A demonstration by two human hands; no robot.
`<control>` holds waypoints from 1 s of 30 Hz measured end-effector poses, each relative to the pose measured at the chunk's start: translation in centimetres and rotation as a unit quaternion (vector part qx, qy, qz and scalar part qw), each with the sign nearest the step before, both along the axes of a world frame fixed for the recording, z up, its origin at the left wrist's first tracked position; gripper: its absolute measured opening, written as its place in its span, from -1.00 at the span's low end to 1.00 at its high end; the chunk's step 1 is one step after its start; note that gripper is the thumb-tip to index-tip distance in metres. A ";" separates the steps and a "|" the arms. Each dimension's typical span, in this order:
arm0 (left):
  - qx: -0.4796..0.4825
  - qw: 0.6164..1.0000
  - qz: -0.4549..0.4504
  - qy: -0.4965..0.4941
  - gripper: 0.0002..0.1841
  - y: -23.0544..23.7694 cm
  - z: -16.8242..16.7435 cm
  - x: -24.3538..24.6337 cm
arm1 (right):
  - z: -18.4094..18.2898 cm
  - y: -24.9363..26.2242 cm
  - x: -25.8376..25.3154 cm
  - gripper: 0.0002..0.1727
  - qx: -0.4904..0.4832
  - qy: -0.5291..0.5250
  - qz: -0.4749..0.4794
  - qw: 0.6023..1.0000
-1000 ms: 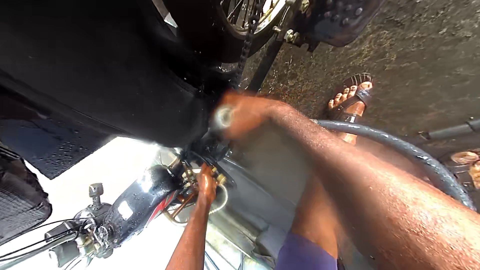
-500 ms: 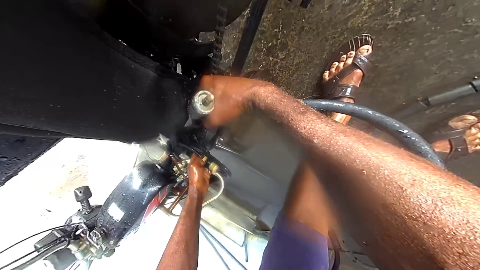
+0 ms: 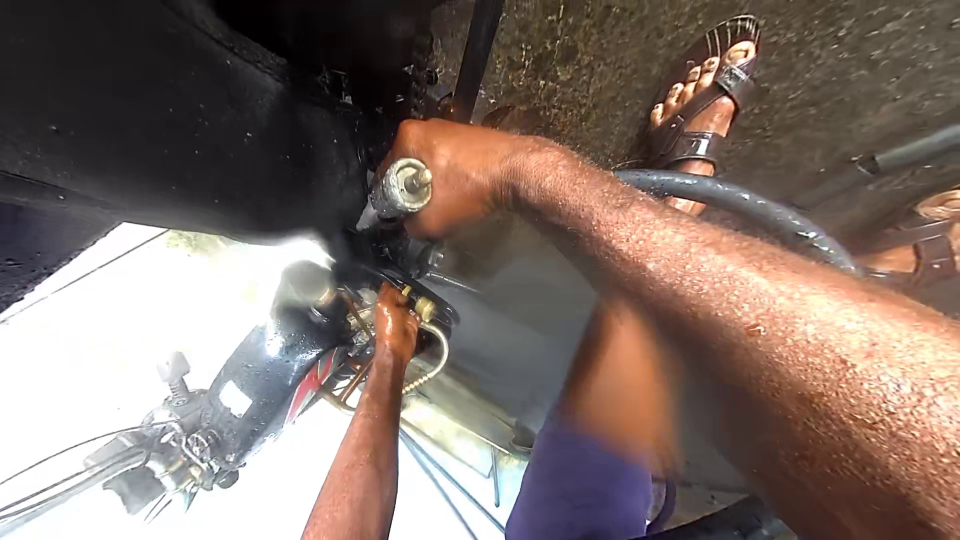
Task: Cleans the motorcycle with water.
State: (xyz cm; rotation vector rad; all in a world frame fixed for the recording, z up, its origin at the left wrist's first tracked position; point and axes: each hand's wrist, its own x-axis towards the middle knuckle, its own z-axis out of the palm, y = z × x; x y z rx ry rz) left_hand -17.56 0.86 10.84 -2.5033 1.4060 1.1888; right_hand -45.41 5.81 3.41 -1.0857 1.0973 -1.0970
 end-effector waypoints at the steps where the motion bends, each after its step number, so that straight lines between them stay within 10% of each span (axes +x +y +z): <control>1: 0.000 1.000 0.002 0.000 -0.52 0.0 0.0 0.1 | 0.1 0.0 0.0 -0.82 0.000 0.003 0.001 1.000; 12: -0.023 0.999 -0.005 0.027 -0.64 0.2 -0.6 0.7 | 2.0 4.0 -1.0 -0.64 0.001 0.071 -0.020 0.997; 23: -0.014 0.996 -0.080 -0.046 -0.64 1.1 -0.4 0.9 | 4.6 24.2 -8.8 -0.24 0.124 0.236 -0.119 0.957; 30: -0.046 0.997 -0.026 -0.056 -0.59 0.0 -1.5 -0.4 | 7.3 27.1 -7.5 -0.27 0.073 0.256 -0.159 0.951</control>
